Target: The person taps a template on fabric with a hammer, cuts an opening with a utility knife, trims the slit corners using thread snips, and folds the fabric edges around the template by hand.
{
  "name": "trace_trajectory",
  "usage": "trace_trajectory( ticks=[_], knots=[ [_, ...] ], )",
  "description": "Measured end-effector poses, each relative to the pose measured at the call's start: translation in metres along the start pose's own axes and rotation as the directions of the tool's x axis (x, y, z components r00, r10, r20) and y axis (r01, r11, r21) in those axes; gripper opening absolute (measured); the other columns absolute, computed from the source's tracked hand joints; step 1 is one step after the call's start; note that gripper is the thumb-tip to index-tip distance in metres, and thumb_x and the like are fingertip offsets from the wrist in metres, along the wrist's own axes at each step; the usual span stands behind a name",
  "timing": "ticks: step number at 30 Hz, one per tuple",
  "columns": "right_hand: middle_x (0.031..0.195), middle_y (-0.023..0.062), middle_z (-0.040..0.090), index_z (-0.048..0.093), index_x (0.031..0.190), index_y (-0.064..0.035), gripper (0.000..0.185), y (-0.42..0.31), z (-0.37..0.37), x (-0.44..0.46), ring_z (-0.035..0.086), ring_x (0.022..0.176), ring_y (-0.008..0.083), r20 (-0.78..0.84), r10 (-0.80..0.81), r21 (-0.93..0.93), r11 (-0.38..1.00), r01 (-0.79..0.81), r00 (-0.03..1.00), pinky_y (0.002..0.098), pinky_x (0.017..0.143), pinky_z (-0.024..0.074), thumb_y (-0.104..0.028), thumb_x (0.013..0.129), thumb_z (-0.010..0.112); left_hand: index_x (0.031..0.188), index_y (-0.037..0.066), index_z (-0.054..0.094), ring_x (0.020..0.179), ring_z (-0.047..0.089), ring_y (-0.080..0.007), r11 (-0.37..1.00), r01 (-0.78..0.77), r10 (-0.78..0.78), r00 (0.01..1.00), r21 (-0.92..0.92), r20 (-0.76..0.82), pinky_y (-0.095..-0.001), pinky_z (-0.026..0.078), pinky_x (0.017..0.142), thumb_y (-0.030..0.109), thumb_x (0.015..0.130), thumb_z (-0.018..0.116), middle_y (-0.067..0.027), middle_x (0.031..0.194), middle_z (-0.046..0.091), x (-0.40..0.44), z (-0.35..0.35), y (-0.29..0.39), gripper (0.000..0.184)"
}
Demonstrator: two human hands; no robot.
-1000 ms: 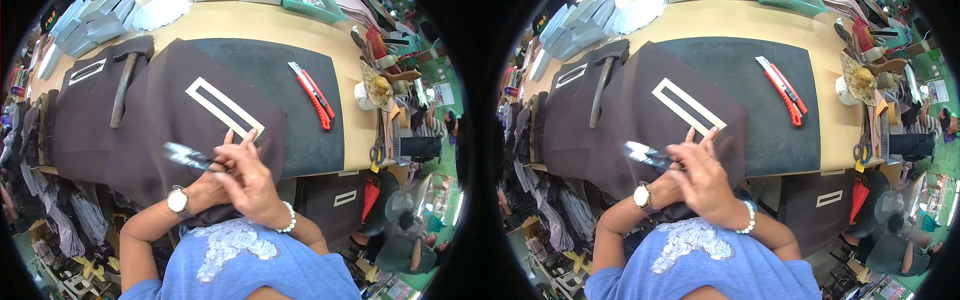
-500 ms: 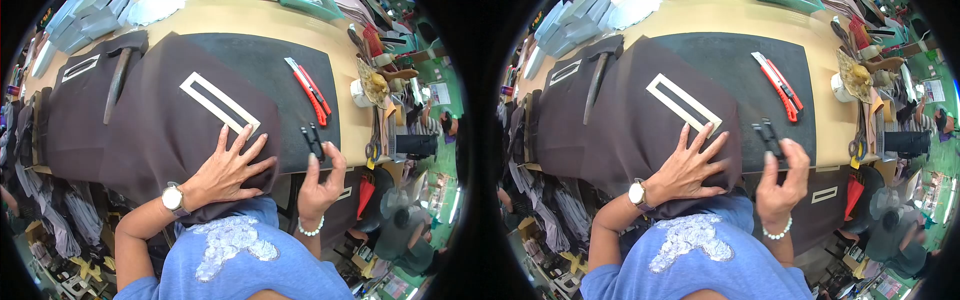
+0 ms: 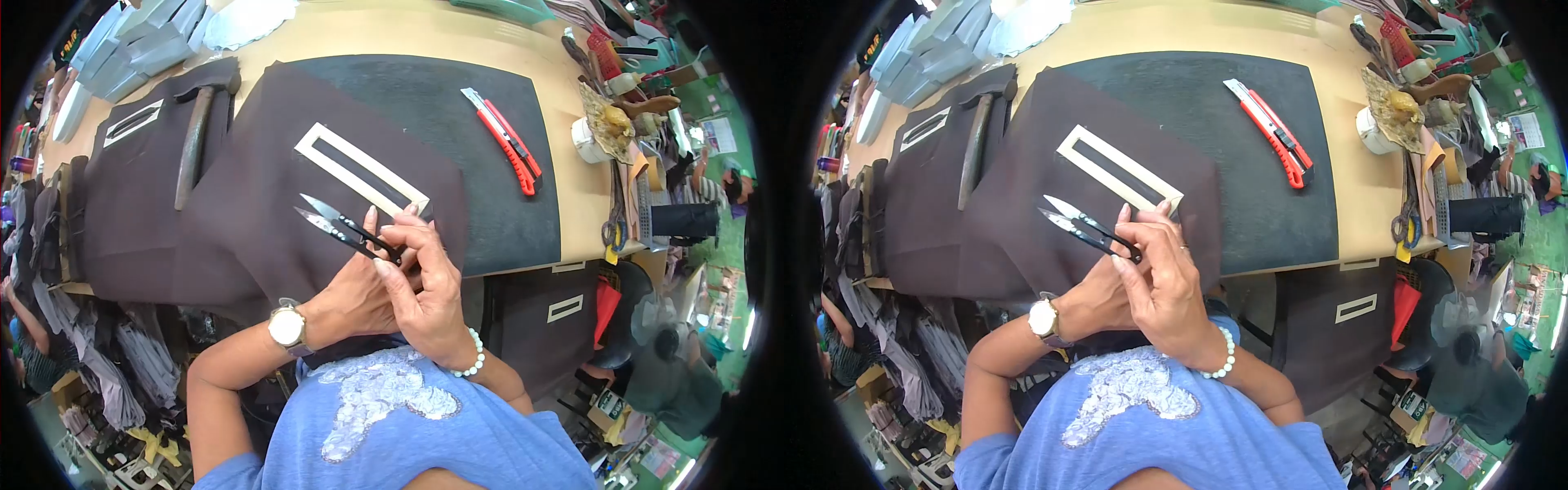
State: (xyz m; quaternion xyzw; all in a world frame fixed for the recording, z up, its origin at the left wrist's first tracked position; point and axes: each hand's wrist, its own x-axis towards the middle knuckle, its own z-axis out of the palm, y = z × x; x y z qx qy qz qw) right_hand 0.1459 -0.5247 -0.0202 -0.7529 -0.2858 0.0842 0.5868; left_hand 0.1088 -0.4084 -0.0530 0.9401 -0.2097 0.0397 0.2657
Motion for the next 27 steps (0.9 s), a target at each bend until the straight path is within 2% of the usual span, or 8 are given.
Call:
trace_trajectory(
  ticks=[3,5,6,10,14,18,23,27],
  knots=[
    [0.103,0.0171,0.058,0.054,0.109,0.0016,0.028,0.009,-0.008,-0.006,0.053,0.109,0.0364,-0.048,0.033,-0.061,0.997,-0.036,0.998,0.0423,0.093,0.0416,0.002,0.081,0.06,0.134,0.009,0.043,0.139,0.021,-0.0353,1.0,0.021,-0.022,0.988,0.01,0.151,-0.0627,0.008,0.108,0.039,0.082,0.059,-0.0162,0.146,0.031,-0.002,-0.01,-0.006,0.062],
    [0.102,0.0173,0.057,0.054,0.109,0.0015,0.029,0.011,-0.008,-0.009,0.053,0.109,0.0367,-0.082,0.09,-0.025,0.995,-0.092,0.993,0.0434,0.092,0.0428,0.002,0.081,0.06,0.13,0.01,0.049,0.139,0.019,-0.0359,0.982,0.073,-0.087,0.994,0.174,0.072,-0.0653,0.012,0.105,0.045,0.08,0.06,-0.0181,0.146,0.03,-0.01,-0.017,-0.007,0.061],
    [0.102,0.0171,0.057,0.054,0.109,0.0014,0.029,0.015,-0.009,-0.011,0.052,0.11,0.0368,-0.08,0.01,-0.096,0.995,-0.018,0.997,0.0439,0.093,0.0427,0.002,0.082,0.06,0.128,0.011,0.052,0.139,0.018,-0.0361,0.962,0.103,-0.114,0.993,0.252,0.03,-0.0666,0.013,0.104,0.047,0.08,0.06,-0.019,0.146,0.029,-0.015,-0.021,-0.006,0.061],
    [0.101,0.0163,0.056,0.054,0.109,0.0005,0.03,0.019,-0.004,-0.011,0.052,0.111,0.0375,-0.013,-0.175,-0.296,0.941,0.164,0.984,0.0462,0.094,0.0424,0.002,0.08,0.061,0.138,0.011,0.041,0.138,0.018,-0.0417,0.77,0.588,-0.555,0.809,0.249,-0.194,-0.0676,0.012,0.103,0.044,0.081,0.061,-0.02,0.149,0.024,-0.037,-0.03,-0.01,0.069],
    [0.105,0.0145,0.055,0.055,0.109,-0.0017,0.036,0.025,0.024,-0.008,0.049,0.115,0.0381,0.13,-0.207,-0.132,0.966,0.224,0.97,0.0458,0.091,0.0443,0.003,0.074,0.063,0.141,0.01,0.036,0.136,0.02,-0.0437,0.768,0.568,-0.519,0.822,0.294,-0.234,-0.0679,0.014,0.102,0.043,0.083,0.059,-0.0211,0.149,0.023,-0.04,-0.019,-0.028,0.07],
    [0.107,0.0148,0.053,0.053,0.112,-0.0018,0.038,0.019,0.021,-0.009,0.044,0.12,0.0381,0.139,-0.174,-0.32,0.924,0.21,0.975,0.047,0.097,0.0389,0.001,0.076,0.063,0.141,0.013,0.038,0.137,0.021,-0.0404,0.813,0.463,-0.417,0.886,0.354,-0.2,-0.0645,0.016,0.104,0.045,0.085,0.058,-0.0187,0.148,0.025,-0.022,-0.029,-0.057,0.068],
    [0.108,0.0162,0.055,0.053,0.111,0.0008,0.03,0.038,-0.035,-0.021,0.046,0.118,0.0378,-0.194,-0.077,-0.485,0.874,-0.027,0.978,0.0455,0.1,0.0345,0.0,0.082,0.059,0.144,0.015,0.033,0.141,0.014,-0.0313,0.843,0.387,-0.392,0.918,0.374,-0.065,-0.0552,0.008,0.111,0.046,0.087,0.054,-0.0113,0.152,0.02,-0.016,-0.049,-0.077,0.068],
    [0.108,0.0172,0.055,0.054,0.109,0.0023,0.028,0.059,-0.067,-0.028,0.047,0.116,0.0375,-0.356,-0.037,-0.449,0.883,-0.136,0.934,0.0474,0.099,0.0341,-0.002,0.083,0.06,0.14,0.013,0.038,0.14,0.017,-0.0311,0.839,0.394,-0.393,0.916,0.374,-0.084,-0.0534,0.008,0.112,0.045,0.088,0.054,-0.0118,0.15,0.026,-0.014,-0.051,-0.075,0.064]
  ],
)
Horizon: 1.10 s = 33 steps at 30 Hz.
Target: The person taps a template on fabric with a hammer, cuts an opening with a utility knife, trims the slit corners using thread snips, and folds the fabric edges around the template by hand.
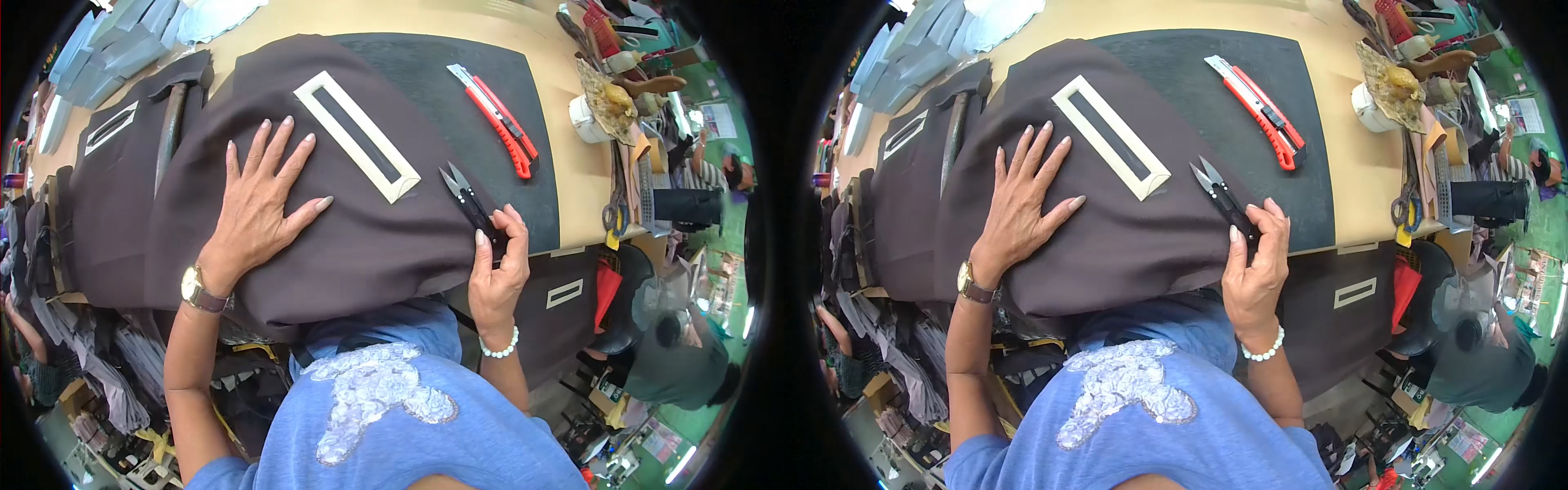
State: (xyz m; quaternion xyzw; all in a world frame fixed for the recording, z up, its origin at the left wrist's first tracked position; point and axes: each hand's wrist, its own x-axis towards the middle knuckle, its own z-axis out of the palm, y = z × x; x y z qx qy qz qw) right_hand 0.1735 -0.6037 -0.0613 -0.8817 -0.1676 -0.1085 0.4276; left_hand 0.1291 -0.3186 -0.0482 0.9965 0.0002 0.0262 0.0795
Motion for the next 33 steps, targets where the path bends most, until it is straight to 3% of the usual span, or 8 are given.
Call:
trace_trajectory(
  ticks=[6,11,15,19,20,24,29,33],
  knots=[
    [0.108,0.0177,0.053,0.061,0.095,0.0035,0.024,-0.006,-0.014,0.021,0.044,0.117,0.0369,0.093,-0.1,-0.293,0.948,0.124,0.991,0.0459,0.097,0.0363,-0.005,0.075,0.068,0.124,0.005,0.052,0.136,0.026,-0.0327,1.0,-0.025,0.024,0.991,-0.001,-0.129,-0.0546,0.018,0.109,0.041,0.086,0.059,-0.0135,0.139,0.041,0.03,-0.008,0.005,0.053],
    [0.113,0.0209,0.055,0.06,0.102,0.0044,0.028,0.002,-0.009,0.103,0.051,0.109,0.0367,0.055,-0.211,-0.361,0.907,0.217,0.976,0.0431,0.093,0.0396,-0.015,0.082,0.065,0.128,0.005,0.05,0.136,0.028,-0.0331,0.996,-0.022,0.003,0.972,-0.082,-0.235,-0.0577,0.02,0.107,0.045,0.085,0.059,-0.0137,0.139,0.043,0.052,0.011,-0.005,0.059],
    [0.109,0.0188,0.059,0.057,0.114,0.0023,0.037,0.025,0.005,0.131,0.057,0.099,0.0347,0.154,-0.11,-0.445,0.879,0.168,0.982,0.042,0.092,0.0411,-0.016,0.083,0.064,0.133,0.007,0.046,0.137,0.026,-0.0333,0.989,0.006,-0.039,0.973,-0.145,-0.227,-0.0607,0.017,0.108,0.048,0.082,0.061,-0.013,0.143,0.038,0.05,0.019,-0.007,0.067],
    [0.102,0.0168,0.062,0.057,0.116,0.0019,0.044,0.014,0.006,0.132,0.058,0.099,0.0306,0.106,-0.051,-0.339,0.937,0.084,0.993,0.0383,0.086,0.0464,-0.006,0.075,0.07,0.133,0.006,0.043,0.137,0.024,-0.0343,0.979,0.02,-0.072,0.964,-0.201,-0.255,-0.0615,0.017,0.108,0.052,0.077,0.065,-0.0135,0.144,0.035,0.051,0.023,-0.01,0.075],
    [0.092,0.0139,0.063,0.058,0.112,0.0022,0.042,0.011,0.007,0.131,0.061,0.09,0.0242,0.067,-0.122,-0.335,0.932,0.138,0.99,0.0342,0.079,0.0487,-0.004,0.072,0.072,0.133,0.006,0.043,0.137,0.024,-0.0344,0.98,0.025,-0.079,0.961,-0.198,-0.265,-0.0618,0.017,0.107,0.052,0.077,0.065,-0.0136,0.144,0.035,0.053,0.021,-0.01,0.077],
    [0.084,0.0101,0.064,0.057,0.105,0.002,0.037,-0.045,0.015,0.116,0.061,0.068,0.0161,0.169,0.007,-0.019,1.0,-0.003,0.986,0.028,0.066,0.0489,-0.006,0.073,0.073,0.133,0.005,0.044,0.136,0.025,-0.0345,0.979,0.046,-0.098,0.96,-0.201,-0.261,-0.0628,0.017,0.107,0.054,0.076,0.065,-0.0139,0.143,0.037,0.054,0.024,-0.014,0.077],
    [0.099,0.0183,0.065,0.05,0.129,-0.005,0.053,-0.061,0.05,0.101,0.067,0.089,0.0307,0.389,-0.235,0.133,0.971,0.198,0.891,0.0355,0.077,0.0512,0.0,0.078,0.063,0.131,0.005,0.047,0.136,0.028,-0.0321,0.963,0.068,-0.139,0.954,-0.262,-0.264,-0.0627,0.017,0.107,0.046,0.084,0.06,-0.0127,0.141,0.04,0.055,0.027,-0.015,0.064],
    [0.105,0.0157,0.064,0.047,0.136,-0.012,0.064,-0.06,0.056,0.102,0.065,0.088,0.0248,0.54,-0.241,0.005,0.959,0.283,0.807,0.0334,0.08,0.0506,0.007,0.076,0.06,0.132,0.006,0.046,0.135,0.029,-0.0313,0.961,0.084,-0.155,0.953,-0.263,-0.261,-0.0621,0.017,0.107,0.045,0.084,0.06,-0.012,0.142,0.04,0.054,0.024,-0.015,0.063]
  ],
)
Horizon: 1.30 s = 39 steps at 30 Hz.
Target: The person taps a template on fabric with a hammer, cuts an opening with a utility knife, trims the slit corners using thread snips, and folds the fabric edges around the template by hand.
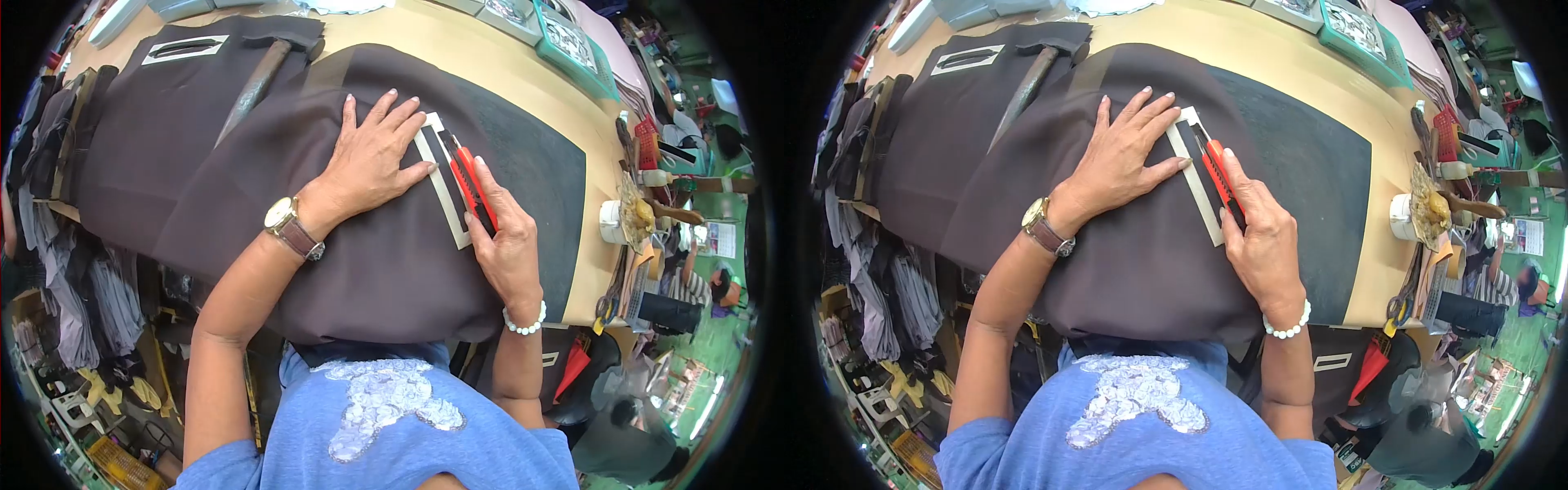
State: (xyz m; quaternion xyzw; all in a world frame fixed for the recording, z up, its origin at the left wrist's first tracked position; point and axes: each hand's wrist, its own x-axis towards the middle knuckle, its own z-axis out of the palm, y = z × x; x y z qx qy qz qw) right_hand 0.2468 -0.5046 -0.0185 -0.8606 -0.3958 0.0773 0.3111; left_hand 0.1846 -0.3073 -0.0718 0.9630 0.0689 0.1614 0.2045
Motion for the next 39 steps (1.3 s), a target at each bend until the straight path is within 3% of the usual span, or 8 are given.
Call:
trace_trajectory(
  ticks=[1,7,28,31,34,39],
  knots=[
    [0.102,0.0156,0.063,0.047,0.135,-0.0134,0.066,-0.003,-0.001,0.001,0.064,0.087,0.029,0.018,0.017,0.017,1.0,-0.017,1.0,0.0358,0.079,0.0495,0.006,0.074,0.061,0.132,0.006,0.046,0.135,0.029,-0.0314,1.0,0.0,0.0,1.0,0.005,0.003,-0.0621,0.017,0.107,0.045,0.084,0.061,-0.0122,0.142,0.04,0.0,-0.001,0.001,0.064],
    [0.094,0.0121,0.061,0.048,0.134,-0.0164,0.061,0.001,0.004,0.006,0.063,0.075,0.0305,-0.011,-0.112,-0.107,0.988,0.11,0.994,0.0385,0.067,0.0516,0.001,0.077,0.06,0.133,0.006,0.045,0.136,0.029,-0.0315,1.0,-0.005,0.005,1.0,0.005,0.0,-0.0621,0.017,0.107,0.052,0.079,0.064,-0.0128,0.142,0.04,-0.001,-0.001,0.001,0.073],
    [0.09,0.0159,0.06,0.048,0.135,-0.015,0.065,-0.006,0.002,0.011,0.061,0.077,0.0314,0.035,-0.055,-0.131,0.99,0.06,0.998,0.0382,0.071,0.0475,0.004,0.074,0.062,0.132,0.005,0.046,0.135,0.03,-0.0323,1.0,-0.014,0.014,1.0,-0.001,-0.028,-0.0621,0.019,0.106,0.056,0.076,0.065,-0.0135,0.141,0.04,-0.001,0.001,0.0,0.078],
    [0.089,0.0142,0.061,0.049,0.133,-0.0163,0.057,-0.008,-0.001,0.015,0.062,0.075,0.0331,0.071,-0.064,-0.202,0.976,0.077,0.995,0.042,0.068,0.0511,-0.003,0.078,0.06,0.132,0.005,0.046,0.135,0.03,-0.0324,1.0,-0.012,0.012,1.0,0.005,-0.025,-0.0625,0.019,0.106,0.058,0.075,0.065,-0.0135,0.141,0.04,-0.001,0.002,-0.001,0.08],
    [0.089,0.0172,0.061,0.05,0.13,-0.0139,0.051,-0.02,-0.015,0.026,0.062,0.077,0.0344,0.165,-0.049,-0.413,0.903,0.114,0.985,0.0428,0.068,0.0513,-0.005,0.08,0.059,0.132,0.004,0.045,0.135,0.029,-0.0325,1.0,-0.009,0.009,1.0,0.013,-0.009,-0.0629,0.018,0.106,0.06,0.071,0.067,-0.0132,0.142,0.039,-0.001,-0.001,0.002,0.085],
    [0.084,0.0152,0.065,0.061,0.108,-0.0054,0.029,-0.052,-0.035,0.057,0.063,0.081,0.0325,0.296,-0.067,-0.574,0.785,0.234,0.953,0.0436,0.073,0.0516,-0.005,0.079,0.059,0.132,0.004,0.045,0.135,0.028,-0.033,1.0,-0.024,0.024,1.0,0.012,-0.013,-0.0636,0.018,0.106,0.062,0.067,0.069,-0.0136,0.142,0.039,-0.002,0.001,0.0,0.09]
  ],
)
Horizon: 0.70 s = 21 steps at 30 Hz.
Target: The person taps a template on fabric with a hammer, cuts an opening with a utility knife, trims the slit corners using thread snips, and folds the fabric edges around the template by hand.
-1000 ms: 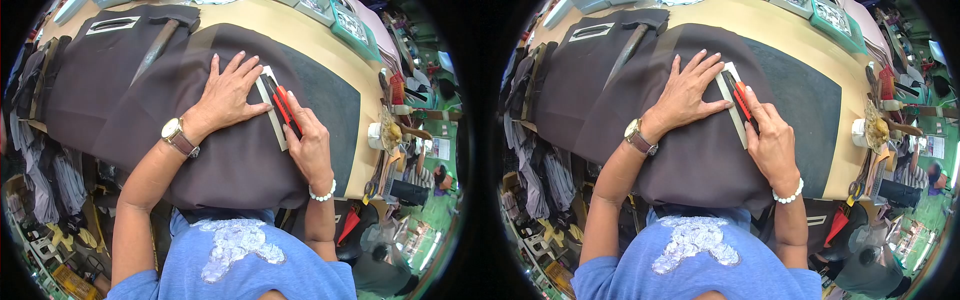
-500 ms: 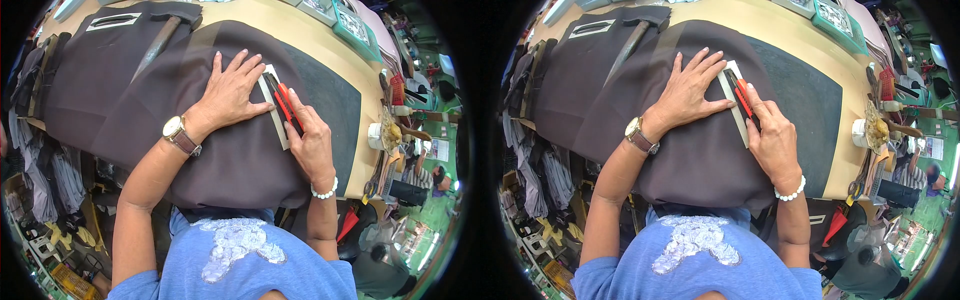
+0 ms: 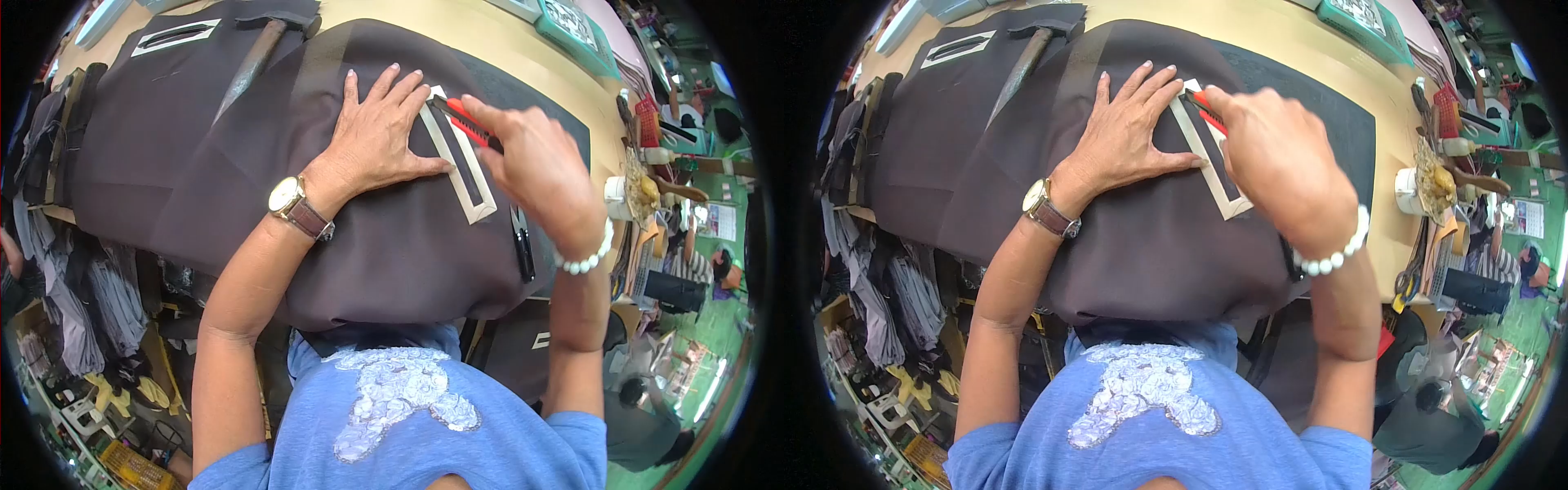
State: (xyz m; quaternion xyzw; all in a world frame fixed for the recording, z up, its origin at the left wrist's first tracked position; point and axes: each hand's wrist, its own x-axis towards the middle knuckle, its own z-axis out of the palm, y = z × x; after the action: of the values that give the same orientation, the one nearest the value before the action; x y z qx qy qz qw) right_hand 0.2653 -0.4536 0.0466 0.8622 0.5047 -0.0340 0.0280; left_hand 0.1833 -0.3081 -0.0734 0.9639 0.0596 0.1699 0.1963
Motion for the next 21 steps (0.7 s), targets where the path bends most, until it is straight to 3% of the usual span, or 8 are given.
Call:
trace_trajectory(
  ticks=[3,4,8,11,14,20,21],
  knots=[
    [0.08,0.0148,0.065,0.063,0.099,-0.0031,0.023,0.013,0.005,0.008,0.064,0.082,0.0299,-0.185,-0.268,-0.038,0.963,0.266,0.945,0.0393,0.073,0.0521,-0.006,0.076,0.061,0.132,0.005,0.045,0.135,0.028,-0.0329,1.0,0.004,-0.004,1.0,-0.001,0.006,-0.0639,0.017,0.106,0.062,0.067,0.069,-0.0139,0.141,0.039,0.0,0.001,0.0,0.09],
    [0.077,0.0135,0.064,0.063,0.092,-0.0023,0.018,0.01,0.006,0.013,0.063,0.08,0.0287,-0.176,-0.245,-0.067,0.969,0.237,0.953,0.0372,0.073,0.0517,-0.008,0.074,0.063,0.133,0.005,0.045,0.136,0.028,-0.0328,1.0,0.004,-0.004,1.0,-0.003,0.004,-0.064,0.017,0.106,0.062,0.067,0.07,-0.0138,0.141,0.039,0.0,0.002,0.0,0.09],
    [0.079,0.0148,0.065,0.064,0.088,-0.0012,0.014,0.011,0.001,0.016,0.064,0.08,0.0282,-0.165,-0.307,-0.132,0.949,0.288,0.937,0.0369,0.072,0.0524,-0.006,0.075,0.062,0.133,0.006,0.044,0.136,0.028,-0.0327,1.0,0.013,-0.013,1.0,-0.004,0.016,-0.0643,0.017,0.106,0.062,0.066,0.07,-0.0132,0.142,0.039,0.001,0.0,0.001,0.091],
    [0.091,0.0169,0.065,0.064,0.111,-0.0059,0.035,0.002,-0.007,0.016,0.062,0.087,0.0326,0.057,-0.11,-0.094,0.989,0.115,0.992,0.0409,0.079,0.0493,-0.007,0.076,0.06,0.133,0.006,0.044,0.136,0.028,-0.0327,1.0,0.015,-0.015,1.0,0.002,0.013,-0.0646,0.016,0.106,0.063,0.066,0.07,-0.0133,0.142,0.039,0.002,0.0,0.001,0.092],
    [0.082,0.0145,0.066,0.064,0.089,-0.0005,0.015,0.002,0.003,0.008,0.066,0.078,0.0277,-0.124,-0.191,-0.112,0.978,0.178,0.974,0.0364,0.069,0.0535,-0.009,0.077,0.063,0.132,0.004,0.046,0.136,0.026,-0.0338,0.999,0.009,-0.009,1.0,-0.031,0.012,-0.0644,0.012,0.107,0.063,0.063,0.071,-0.0161,0.141,0.038,0.002,0.003,-0.001,0.094],
    [0.084,0.0153,0.066,0.065,0.093,-0.0023,0.016,0.001,-0.002,-0.008,0.067,0.079,0.0287,-0.043,-0.127,-0.106,0.987,0.122,0.991,0.0368,0.068,0.0542,-0.01,0.08,0.06,0.131,0.005,0.046,0.136,0.027,-0.0341,1.0,0.009,-0.009,1.0,-0.024,0.012,-0.0644,0.011,0.107,0.065,0.062,0.069,-0.0163,0.141,0.038,0.002,0.002,-0.001,0.095],
    [0.084,0.0162,0.066,0.064,0.101,-0.005,0.022,0.0,-0.003,-0.011,0.065,0.079,0.0308,-0.006,-0.103,-0.096,0.99,0.102,0.995,0.0389,0.069,0.053,-0.011,0.08,0.06,0.131,0.005,0.046,0.136,0.027,-0.0341,1.0,0.009,-0.008,1.0,-0.023,0.008,-0.0645,0.011,0.107,0.065,0.062,0.069,-0.0163,0.141,0.039,0.003,0.003,-0.001,0.095]
  ],
)
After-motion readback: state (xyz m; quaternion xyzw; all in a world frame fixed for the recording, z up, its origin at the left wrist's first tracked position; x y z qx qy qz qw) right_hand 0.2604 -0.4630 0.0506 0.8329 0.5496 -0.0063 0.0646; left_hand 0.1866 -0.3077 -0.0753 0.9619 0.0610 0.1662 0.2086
